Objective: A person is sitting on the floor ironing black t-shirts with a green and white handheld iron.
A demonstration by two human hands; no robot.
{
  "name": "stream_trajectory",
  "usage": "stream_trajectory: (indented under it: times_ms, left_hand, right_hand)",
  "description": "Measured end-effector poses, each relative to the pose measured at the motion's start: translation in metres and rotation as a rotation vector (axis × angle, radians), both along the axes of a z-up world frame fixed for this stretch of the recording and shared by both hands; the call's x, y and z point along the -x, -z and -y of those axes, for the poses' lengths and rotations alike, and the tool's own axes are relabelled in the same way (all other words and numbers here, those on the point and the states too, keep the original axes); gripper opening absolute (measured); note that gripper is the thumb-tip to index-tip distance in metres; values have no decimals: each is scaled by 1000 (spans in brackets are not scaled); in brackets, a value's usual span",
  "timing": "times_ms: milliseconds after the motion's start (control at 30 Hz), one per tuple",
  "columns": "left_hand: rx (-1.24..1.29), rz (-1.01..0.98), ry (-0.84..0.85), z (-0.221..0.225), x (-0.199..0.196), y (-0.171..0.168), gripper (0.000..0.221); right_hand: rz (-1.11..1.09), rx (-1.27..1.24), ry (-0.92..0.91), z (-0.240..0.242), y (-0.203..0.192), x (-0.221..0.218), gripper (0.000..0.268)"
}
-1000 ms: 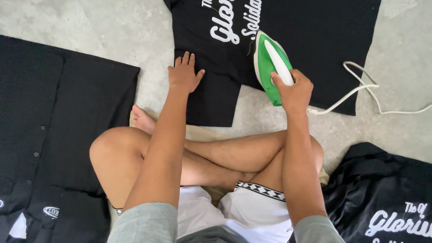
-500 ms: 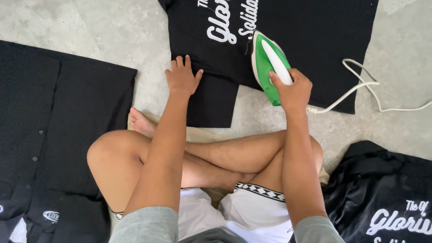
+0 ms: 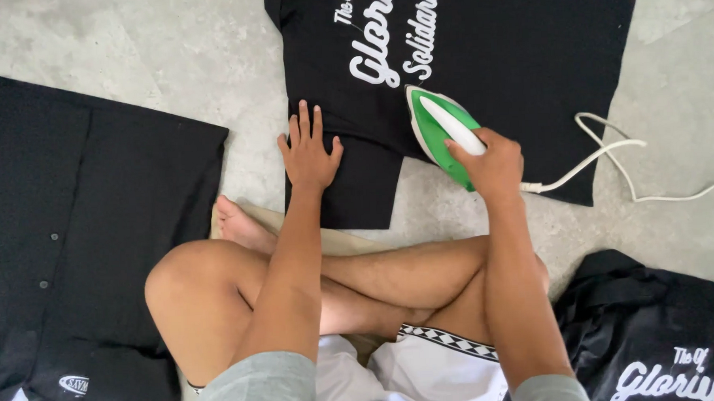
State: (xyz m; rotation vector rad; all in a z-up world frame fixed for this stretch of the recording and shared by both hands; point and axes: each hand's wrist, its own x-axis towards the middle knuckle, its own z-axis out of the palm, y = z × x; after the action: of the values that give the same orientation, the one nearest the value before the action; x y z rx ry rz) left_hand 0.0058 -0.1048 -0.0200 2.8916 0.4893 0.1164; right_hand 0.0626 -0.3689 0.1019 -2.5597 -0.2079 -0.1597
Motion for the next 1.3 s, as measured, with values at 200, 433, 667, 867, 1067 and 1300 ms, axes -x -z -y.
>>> stream_trajectory:
  times_ms: [200,433,667,867,1067,1300]
  left_hand:
    - [118,-93,88,-5,-7,10,63]
    - [134,-74,83,-5,-8,9,62]
    - [152,10,77,-4,-8,15,65]
    - [117,97,62,-7,-7,10,64]
    - [145,151,41,-3,-6,8,63]
    - [148,89,40,-6,-9,12,65]
  right_hand:
    - [-264,350,-41,-24,5,-40,42]
    - [-246,474,-339,-98,9,-80,44]
    - [62,621,-499,-152,27,-109,52]
    - [203,643,-466,-186,37,-133,52]
    - [214,642,-434,-204,43,-150,54]
    - [195,592,-311,-222,50,-169,52]
